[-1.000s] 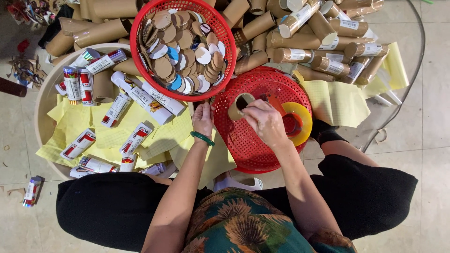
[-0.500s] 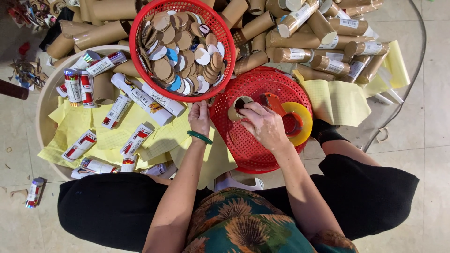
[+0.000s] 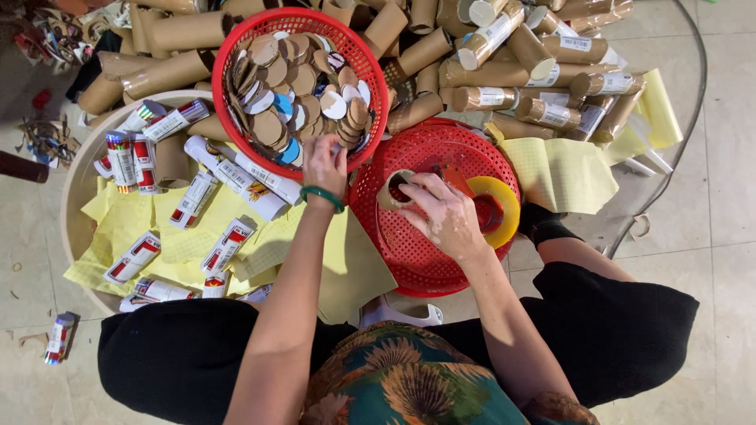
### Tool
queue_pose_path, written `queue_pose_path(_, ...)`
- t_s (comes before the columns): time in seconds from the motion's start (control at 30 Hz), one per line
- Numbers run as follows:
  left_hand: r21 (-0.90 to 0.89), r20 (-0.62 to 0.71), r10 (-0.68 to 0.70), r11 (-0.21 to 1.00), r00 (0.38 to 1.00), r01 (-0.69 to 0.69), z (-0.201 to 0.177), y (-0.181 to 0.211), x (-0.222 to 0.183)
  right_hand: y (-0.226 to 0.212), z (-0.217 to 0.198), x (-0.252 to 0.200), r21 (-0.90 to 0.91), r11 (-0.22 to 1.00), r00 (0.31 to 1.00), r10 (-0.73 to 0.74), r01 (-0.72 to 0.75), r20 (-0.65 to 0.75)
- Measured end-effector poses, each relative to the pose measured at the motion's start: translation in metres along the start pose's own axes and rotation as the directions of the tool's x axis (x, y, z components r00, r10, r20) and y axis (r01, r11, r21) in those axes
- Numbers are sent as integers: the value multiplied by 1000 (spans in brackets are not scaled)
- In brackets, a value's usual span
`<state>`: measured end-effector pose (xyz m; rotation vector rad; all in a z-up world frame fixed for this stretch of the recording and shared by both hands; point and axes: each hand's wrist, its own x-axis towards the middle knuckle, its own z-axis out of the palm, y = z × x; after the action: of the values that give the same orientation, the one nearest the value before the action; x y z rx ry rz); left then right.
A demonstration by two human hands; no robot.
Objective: The recorder is seen sitting on the floor, assembling incense coils and cardboard tubes.
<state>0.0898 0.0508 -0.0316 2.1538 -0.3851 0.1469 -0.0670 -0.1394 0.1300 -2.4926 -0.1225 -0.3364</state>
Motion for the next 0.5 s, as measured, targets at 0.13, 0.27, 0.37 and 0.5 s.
queue_pose_path(0.13,213,70,149,964,986,-160,7,6,49,-2,-10,2,-4,1000,1000,15,-15,-14)
queue_pose_path(0.27,542,365,6,811,931,-218,44,-40,88,3,-19,-3,-13,1000,999,27,-27,-34)
queue_pose_path(0.37,655,487,-51,682,872,-325,53,-63,99,28,-16,-20,-37,989,988,138,-140,-66)
queue_pose_path(0.5,575,421,-71,792,904,-206,14,-13,94,74,-9,-57,-168,851,853,515,-498,82)
